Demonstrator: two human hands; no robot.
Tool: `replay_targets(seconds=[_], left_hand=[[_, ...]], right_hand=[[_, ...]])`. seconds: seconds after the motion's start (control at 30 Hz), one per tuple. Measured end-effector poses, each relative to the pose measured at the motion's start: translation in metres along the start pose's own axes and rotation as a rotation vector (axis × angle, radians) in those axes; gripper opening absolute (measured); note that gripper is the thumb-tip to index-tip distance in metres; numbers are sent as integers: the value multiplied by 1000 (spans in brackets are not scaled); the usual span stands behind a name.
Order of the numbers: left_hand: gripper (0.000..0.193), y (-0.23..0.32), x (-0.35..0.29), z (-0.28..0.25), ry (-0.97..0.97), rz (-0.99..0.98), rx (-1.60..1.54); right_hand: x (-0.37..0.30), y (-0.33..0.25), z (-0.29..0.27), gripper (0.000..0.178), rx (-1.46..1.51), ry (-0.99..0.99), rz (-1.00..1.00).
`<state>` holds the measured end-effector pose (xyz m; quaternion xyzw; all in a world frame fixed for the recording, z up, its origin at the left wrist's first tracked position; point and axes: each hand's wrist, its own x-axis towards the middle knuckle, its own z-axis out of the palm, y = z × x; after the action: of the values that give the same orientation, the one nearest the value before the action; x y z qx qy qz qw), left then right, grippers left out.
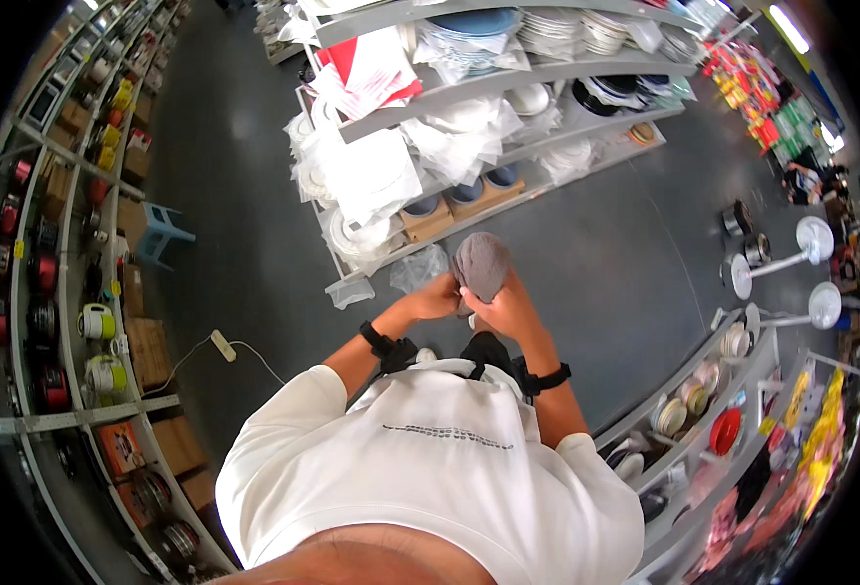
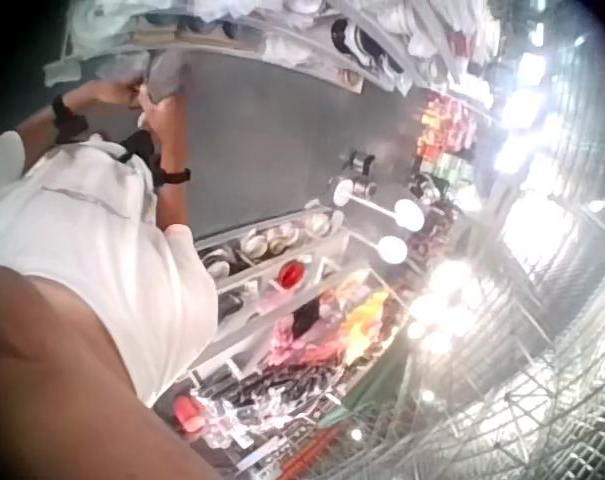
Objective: The person organizes stacks of clothing in plastic bags on a table, shifting and flattening black and yellow bags, and then uses a cloth to wipe down white ceramic dishes and containers on a nearby shelf.
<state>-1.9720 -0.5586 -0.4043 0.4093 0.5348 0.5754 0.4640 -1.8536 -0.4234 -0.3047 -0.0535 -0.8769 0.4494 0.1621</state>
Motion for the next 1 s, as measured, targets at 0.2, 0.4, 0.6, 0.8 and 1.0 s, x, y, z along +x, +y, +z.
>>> replay_targets(seconds=[0.2, 0.4, 0.6, 0.8, 1.0], left_hand=[[41, 16, 59, -100, 315, 36, 318], [32, 53, 121, -197, 668, -94, 302], [36, 66, 173, -258, 789, -72, 432], [61, 27, 186, -294, 657, -197, 474], [69, 17, 214, -321, 650, -155, 549]], right_hand=[[141, 126, 17, 37, 47, 28, -140], [284, 184, 13, 44, -47, -40, -106], [404, 239, 35, 51, -70, -58, 20], [429, 230, 109, 61, -87, -212, 195], [444, 255, 72, 49, -316, -247, 290]])
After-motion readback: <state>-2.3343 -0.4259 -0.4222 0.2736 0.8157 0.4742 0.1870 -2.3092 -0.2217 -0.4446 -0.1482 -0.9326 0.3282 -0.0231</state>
